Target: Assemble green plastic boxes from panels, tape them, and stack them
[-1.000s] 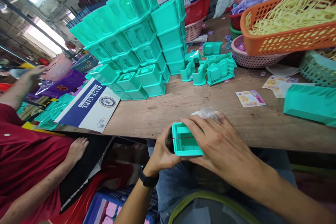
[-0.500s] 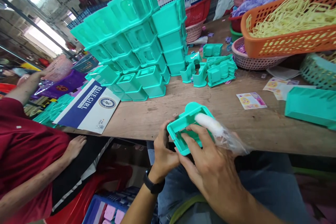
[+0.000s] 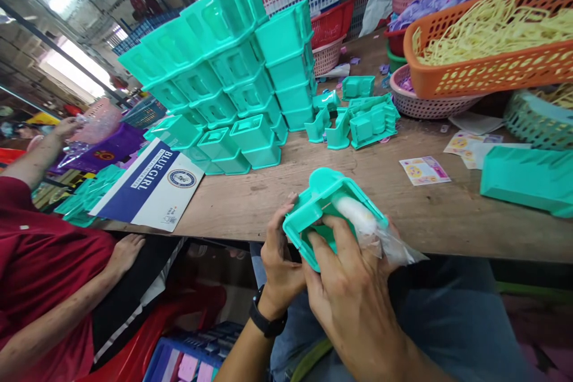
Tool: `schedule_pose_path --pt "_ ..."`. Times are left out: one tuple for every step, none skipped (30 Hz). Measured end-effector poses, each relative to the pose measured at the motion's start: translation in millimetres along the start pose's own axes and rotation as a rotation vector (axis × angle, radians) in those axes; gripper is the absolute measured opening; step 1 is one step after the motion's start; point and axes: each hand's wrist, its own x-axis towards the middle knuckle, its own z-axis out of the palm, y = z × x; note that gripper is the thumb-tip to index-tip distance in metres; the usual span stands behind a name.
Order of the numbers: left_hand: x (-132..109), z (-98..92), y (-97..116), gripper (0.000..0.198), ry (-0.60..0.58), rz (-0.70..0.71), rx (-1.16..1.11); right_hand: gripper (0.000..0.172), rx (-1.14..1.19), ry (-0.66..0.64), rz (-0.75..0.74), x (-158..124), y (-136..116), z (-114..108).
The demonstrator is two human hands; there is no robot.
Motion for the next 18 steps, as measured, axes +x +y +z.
schedule_pose_path --pt "-0.2 1.1 0.2 0.067 0.000 0.009 -0.012 0.027 0.009 -0.007 -0.005 0.8 0.6 -0.1" --pt "-0.4 2.1 0.5 0.066 0.002 0.015 -0.024 0.029 0.020 -0.013 -0.008 1.4 1.3 0.0" --pt "-0.5 2.9 0.8 0.066 0.009 0.021 -0.032 0.030 0.032 -0.015 -0.010 1.8 2.2 0.1" --pt "-0.6 3.6 1.2 0.066 0.019 0.029 -0.032 0.031 0.043 -0.017 -0.016 1.8 3.3 0.6" --pt "-0.6 4.0 1.6 0.066 0.029 0.038 -0.023 0.032 0.053 -0.021 -0.024 1.6 4.6 1.2" --pt "-0.5 4.2 1.8 0.066 0.040 0.049 -0.010 0.032 0.058 -0.022 -0.031 1.1 5.9 2.2" --pt "-0.3 4.3 2.0 0.066 0.048 0.060 0.005 0.032 0.060 -0.025 -0.039 0.5 7.0 3.4" --pt "-0.1 4.2 2.0 0.066 0.055 0.071 0.017 0.033 0.061 -0.027 -0.046 -0.1 7.8 4.7" --pt "0.3 4.1 2.2 0.065 0.059 0.080 0.023 0.033 0.063 -0.026 -0.052 -0.7 7.9 6.2" --pt "0.8 4.1 2.3 0.065 0.062 0.085 0.021 0.035 0.067 -0.018 -0.050 -1.3 7.2 7.6" --pt "1.3 4.1 2.7 0.065 0.064 0.087 0.015 0.036 0.076 -0.004 -0.039 -1.7 5.7 8.9" --pt "1.9 4.2 3.2 0.065 0.069 0.088 0.005 0.037 0.090 0.008 -0.023 -2.1 3.4 10.0" --pt "2.4 4.4 4.0 0.065 0.077 0.090 -0.007 0.038 0.103 0.020 -0.005 -2.5 0.6 10.8" --pt "2.9 4.7 4.9 0.064 0.085 0.088 -0.019 0.038 0.109 0.036 0.016 -3.0 -2.2 11.2" --pt "3.3 5.0 5.8 0.061 0.094 0.084 -0.031 0.038 0.108 0.051 0.030 -3.4 -4.7 11.0" --pt "3.7 5.4 6.8 0.058 0.101 0.080 -0.042 0.037 0.100 0.060 0.032 -3.9 -6.7 10.3" --pt "3.9 5.7 7.8 0.055 0.107 0.077 -0.051 0.037 0.085 0.061 0.016 -4.3 -7.8 9.0" --pt "3.9 5.9 8.7 0.054 0.110 0.077 -0.057 0.036 0.064 0.060 -0.008 -4.6 -8.3 7.2"
